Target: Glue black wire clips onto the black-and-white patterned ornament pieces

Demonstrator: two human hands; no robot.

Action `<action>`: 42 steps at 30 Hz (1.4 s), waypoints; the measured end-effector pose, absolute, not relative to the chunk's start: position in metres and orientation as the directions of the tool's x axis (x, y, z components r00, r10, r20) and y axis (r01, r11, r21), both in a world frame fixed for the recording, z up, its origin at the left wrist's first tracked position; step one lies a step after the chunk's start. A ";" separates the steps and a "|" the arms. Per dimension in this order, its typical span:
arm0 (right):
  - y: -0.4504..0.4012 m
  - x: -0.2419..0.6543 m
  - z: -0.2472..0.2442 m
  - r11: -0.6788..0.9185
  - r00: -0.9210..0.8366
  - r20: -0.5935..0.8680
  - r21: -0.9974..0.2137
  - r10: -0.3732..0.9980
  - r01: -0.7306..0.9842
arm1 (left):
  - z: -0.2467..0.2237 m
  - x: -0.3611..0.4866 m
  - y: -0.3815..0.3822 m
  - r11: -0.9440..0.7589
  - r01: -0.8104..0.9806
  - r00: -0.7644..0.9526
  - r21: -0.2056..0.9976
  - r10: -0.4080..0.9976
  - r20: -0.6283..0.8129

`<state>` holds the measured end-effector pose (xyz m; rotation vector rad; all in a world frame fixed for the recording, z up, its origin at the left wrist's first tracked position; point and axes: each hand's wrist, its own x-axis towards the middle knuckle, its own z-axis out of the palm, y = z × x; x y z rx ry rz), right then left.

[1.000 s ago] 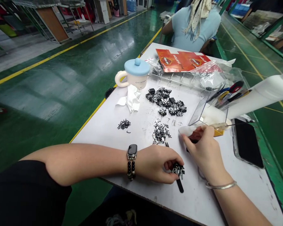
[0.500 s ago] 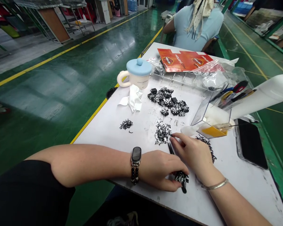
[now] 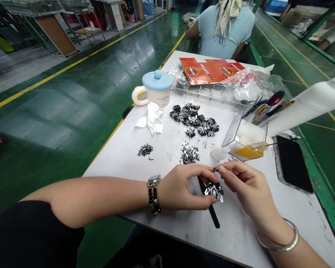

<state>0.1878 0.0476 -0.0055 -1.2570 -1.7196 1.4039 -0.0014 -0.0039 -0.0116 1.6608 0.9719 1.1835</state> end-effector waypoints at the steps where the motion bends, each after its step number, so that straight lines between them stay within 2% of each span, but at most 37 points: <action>1: 0.047 0.187 -0.006 0.000 -0.378 -0.120 -0.953 0.918 0.303 | -0.012 -0.001 -0.004 -0.331 0.101 0.244 0.938 0.922 0.299; 6: 0.044 0.183 -0.010 -0.049 -0.321 -0.117 -0.976 0.940 0.214 | -0.012 -0.003 -0.003 -0.339 0.087 0.238 0.937 0.920 0.311; 13: 0.044 0.176 -0.008 -0.314 -0.366 -0.292 -0.949 0.884 -0.001 | -0.011 -0.004 -0.003 -0.321 0.067 0.233 0.945 0.926 0.298; 16: 0.043 0.175 -0.008 -0.398 -0.423 -0.365 -0.917 0.829 0.011 | -0.012 -0.003 -0.003 -0.288 0.018 0.230 0.957 0.933 0.277; 19: 0.042 0.176 -0.013 -0.253 -0.434 -0.284 -0.959 0.855 0.128 | -0.013 -0.003 -0.002 -0.184 -0.091 0.234 0.979 0.951 0.200; 22: 0.043 0.181 -0.018 0.073 -0.382 -0.035 -0.962 0.924 0.264 | -0.013 -0.004 0.000 0.031 -0.264 0.237 0.964 0.971 0.034; 24: 0.046 0.185 -0.019 0.355 -0.414 0.204 -0.876 0.887 0.328 | -0.013 -0.004 0.002 0.151 -0.366 0.254 0.918 0.965 -0.058; 26: 0.050 0.189 -0.016 0.596 -0.518 0.390 -0.735 0.762 0.323 | -0.013 -0.005 0.003 0.219 -0.425 0.274 0.878 0.956 -0.106; 29: 0.055 0.195 -0.012 0.814 -0.652 0.518 -0.504 0.553 0.290 | -0.013 -0.005 0.005 0.264 -0.466 0.277 0.845 0.950 -0.144; 32: 0.058 0.199 -0.012 0.883 -0.695 0.556 -0.380 0.456 0.275 | -0.013 -0.005 0.005 0.283 -0.492 0.265 0.823 0.950 -0.169; 37: 0.059 0.202 -0.013 0.919 -0.720 0.575 -0.299 0.388 0.257 | -0.012 -0.004 0.006 0.290 -0.475 0.279 0.831 0.945 -0.171; 40: 0.056 0.203 -0.009 0.880 -0.666 0.577 -0.356 0.473 0.315 | -0.009 -0.005 0.004 0.232 -0.360 0.258 0.903 0.955 -0.143; 42: 0.052 0.203 -0.004 0.797 -0.574 0.557 -0.481 0.600 0.366 | -0.008 -0.006 0.002 0.132 -0.231 0.222 0.964 0.972 -0.080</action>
